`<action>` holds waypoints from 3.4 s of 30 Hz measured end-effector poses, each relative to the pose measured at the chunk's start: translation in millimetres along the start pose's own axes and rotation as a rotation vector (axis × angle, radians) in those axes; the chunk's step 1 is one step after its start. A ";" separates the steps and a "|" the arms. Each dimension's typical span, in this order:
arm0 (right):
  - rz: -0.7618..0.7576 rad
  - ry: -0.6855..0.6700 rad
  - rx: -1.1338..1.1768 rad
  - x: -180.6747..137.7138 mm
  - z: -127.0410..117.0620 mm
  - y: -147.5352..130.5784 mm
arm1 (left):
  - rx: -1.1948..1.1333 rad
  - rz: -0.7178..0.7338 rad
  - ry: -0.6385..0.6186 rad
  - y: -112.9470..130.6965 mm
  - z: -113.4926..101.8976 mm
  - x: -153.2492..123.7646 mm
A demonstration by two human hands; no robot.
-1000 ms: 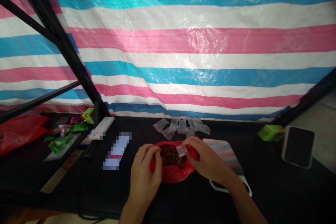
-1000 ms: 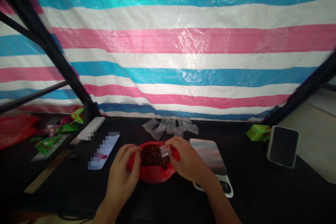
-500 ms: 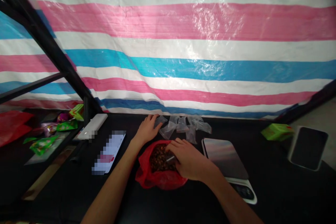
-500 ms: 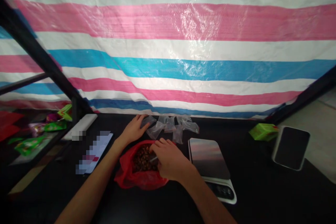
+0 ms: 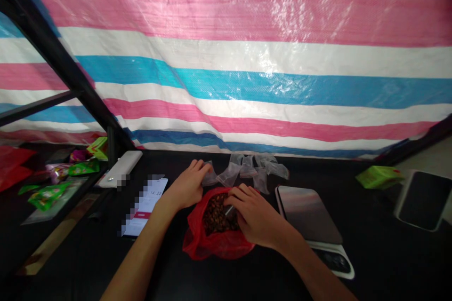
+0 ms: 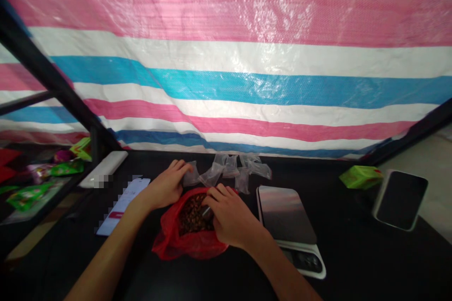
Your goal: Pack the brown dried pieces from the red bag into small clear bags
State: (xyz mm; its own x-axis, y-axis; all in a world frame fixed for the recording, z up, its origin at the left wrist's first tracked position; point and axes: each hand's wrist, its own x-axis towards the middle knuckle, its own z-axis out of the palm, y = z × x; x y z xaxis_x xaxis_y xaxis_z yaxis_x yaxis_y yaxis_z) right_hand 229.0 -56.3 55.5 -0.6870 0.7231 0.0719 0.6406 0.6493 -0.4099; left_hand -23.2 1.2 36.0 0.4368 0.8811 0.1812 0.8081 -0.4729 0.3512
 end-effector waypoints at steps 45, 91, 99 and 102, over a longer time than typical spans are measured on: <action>0.093 0.141 -0.043 4.1 16.7 -8.8 | -0.990 -0.660 0.369 86.0 56.1 -79.1; -0.215 0.427 0.145 2.0 14.9 12.5 | -0.423 -0.098 0.278 67.1 31.3 -29.6; -0.134 0.484 0.016 2.3 6.6 10.9 | -0.354 -0.075 0.341 61.5 35.6 -32.1; -0.176 0.502 0.030 0.8 7.8 11.1 | -0.363 -0.083 0.352 63.1 35.8 -31.3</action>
State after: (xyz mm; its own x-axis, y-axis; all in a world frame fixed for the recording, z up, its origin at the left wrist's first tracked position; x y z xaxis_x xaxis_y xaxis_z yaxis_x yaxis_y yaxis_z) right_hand 232.9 -50.3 44.0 -0.5296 0.6324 0.5653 0.5152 0.7693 -0.3779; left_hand 28.2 -56.4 19.7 0.1669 0.8942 0.4155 0.6182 -0.4232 0.6624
